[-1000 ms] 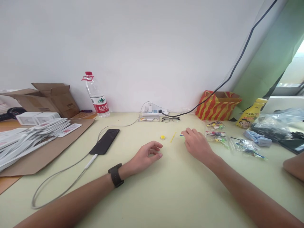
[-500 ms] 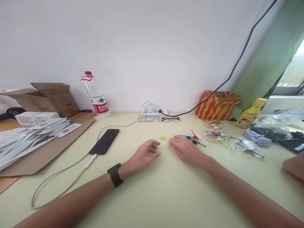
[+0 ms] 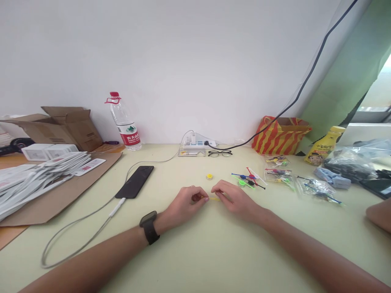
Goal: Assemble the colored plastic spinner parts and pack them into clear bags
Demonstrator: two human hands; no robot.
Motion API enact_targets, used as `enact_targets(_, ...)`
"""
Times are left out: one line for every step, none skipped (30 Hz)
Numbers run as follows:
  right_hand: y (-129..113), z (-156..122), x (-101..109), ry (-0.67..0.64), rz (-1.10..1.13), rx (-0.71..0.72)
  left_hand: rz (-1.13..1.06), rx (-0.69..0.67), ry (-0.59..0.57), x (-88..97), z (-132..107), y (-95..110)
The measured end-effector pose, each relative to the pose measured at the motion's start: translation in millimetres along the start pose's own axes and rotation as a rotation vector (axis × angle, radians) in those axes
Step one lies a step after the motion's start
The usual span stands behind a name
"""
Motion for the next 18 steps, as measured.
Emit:
enact_targets(1, 0, 2, 0.019, 0.022, -0.018, -0.001, 0.018, 0.014, 1.3, 0, -2)
enact_targets(3, 0, 4, 0.037, 0.043, -0.042, -0.001, 0.034, 0.034, 3.3, 1, -4)
enact_targets(5, -1, 6, 0.055, 0.062, -0.068, 0.000, 0.045, 0.061, 6.1, 1, -5)
enact_targets(8, -1, 7, 0.070, 0.078, -0.092, -0.001, 0.053, 0.090, 9.2, 1, -5)
enact_targets(10, -1, 9, 0.084, 0.090, -0.108, -0.006, 0.062, 0.114, 12.0, 2, -6)
enact_targets(12, -1, 10, 0.096, 0.093, -0.113, -0.015, 0.073, 0.132, 14.4, 2, -8)
enact_targets(13, 0, 12, 0.112, 0.091, -0.109, -0.027, 0.083, 0.150, 16.6, 2, -9)
enact_targets(14, 0, 15, 0.135, 0.084, -0.099, -0.041, 0.091, 0.167, 18.5, 2, -11)
enact_targets(16, -1, 18, 0.168, 0.072, -0.087, -0.058, 0.098, 0.184, 20.1, 2, -13)
enact_targets(18, -1, 22, 0.208, 0.054, -0.080, -0.072, 0.105, 0.200, 21.3, 1, -15)
enact_targets(20, -2, 27, 0.253, 0.031, -0.079, -0.080, 0.113, 0.214, 22.1, 1, -18)
enact_targets(23, -4, 31, 0.300, 0.004, -0.084, -0.080, 0.122, 0.220, 22.1, 0, -20)
enact_targets(27, -5, 35, 0.337, -0.022, -0.093, -0.073, 0.132, 0.217, 21.4, 0, -22)
enact_targets(30, -6, 37, 0.364, -0.044, -0.103, -0.060, 0.140, 0.207, 20.1, -1, -24)
enact_targets(33, -7, 39, 0.379, -0.062, -0.112, -0.044, 0.146, 0.195, 18.8, -1, -25)
enact_targets(36, -8, 40, 0.385, -0.075, -0.121, -0.029, 0.149, 0.185, 17.8, -1, -26)
enact_targets(38, -8, 40, 0.383, -0.083, -0.127, -0.018, 0.149, 0.176, 16.9, -1, -26)
enact_targets(39, -8, 40, 0.378, -0.089, -0.130, -0.010, 0.150, 0.171, 16.5, -1, -26)
Point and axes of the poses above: each hand's wrist, its own z-axis towards the middle knuckle, its own x-axis out of the back of the hand, y = z × x, the point moved 8 cm from there along z, towards the middle knuckle, and after that the axes turned 7 degrees about -y, right-handed, at the moved point
